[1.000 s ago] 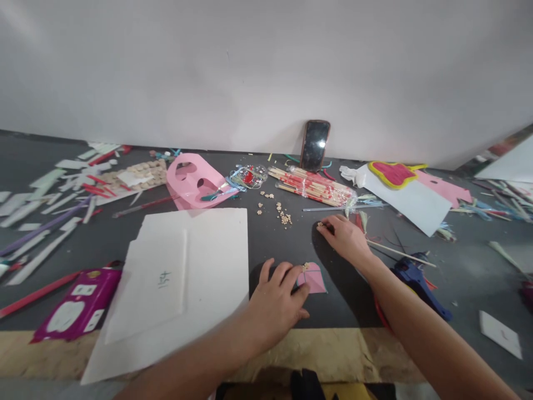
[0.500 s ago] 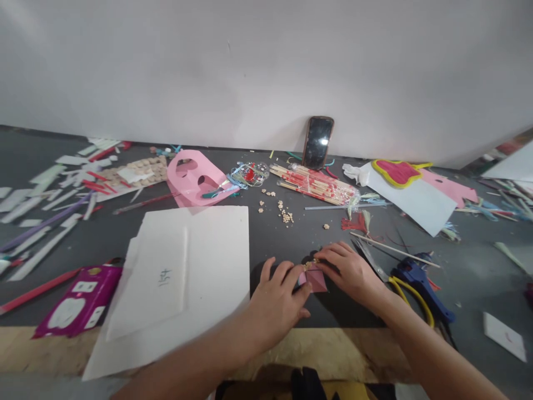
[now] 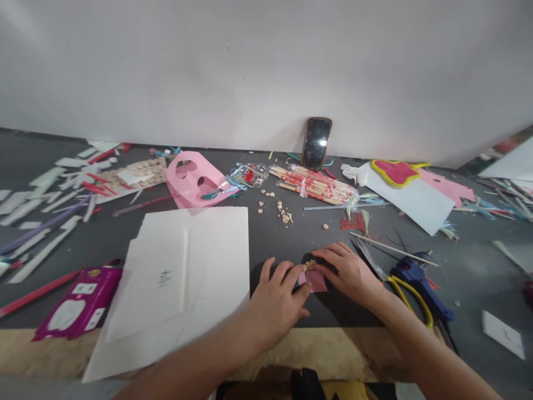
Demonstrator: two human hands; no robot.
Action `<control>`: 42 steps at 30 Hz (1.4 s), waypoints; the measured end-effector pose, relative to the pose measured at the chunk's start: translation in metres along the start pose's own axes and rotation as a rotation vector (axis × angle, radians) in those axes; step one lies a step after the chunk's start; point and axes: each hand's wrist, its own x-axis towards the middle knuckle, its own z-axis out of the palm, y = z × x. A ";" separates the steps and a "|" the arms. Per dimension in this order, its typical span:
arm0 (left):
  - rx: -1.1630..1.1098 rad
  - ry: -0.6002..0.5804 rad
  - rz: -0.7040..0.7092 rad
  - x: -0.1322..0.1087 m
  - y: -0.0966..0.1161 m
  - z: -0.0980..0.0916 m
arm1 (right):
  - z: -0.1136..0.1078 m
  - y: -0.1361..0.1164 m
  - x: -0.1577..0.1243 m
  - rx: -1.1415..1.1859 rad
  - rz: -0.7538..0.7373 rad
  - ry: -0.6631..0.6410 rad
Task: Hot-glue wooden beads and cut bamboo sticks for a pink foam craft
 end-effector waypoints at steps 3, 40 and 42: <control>-0.004 0.000 0.004 0.000 0.000 0.001 | -0.007 0.013 0.005 -0.028 0.060 0.054; -0.007 0.007 0.008 -0.001 0.000 -0.001 | 0.008 -0.010 -0.015 -0.026 0.157 0.022; -0.006 0.006 0.010 -0.001 0.000 -0.001 | 0.008 -0.010 -0.015 -0.027 0.159 0.018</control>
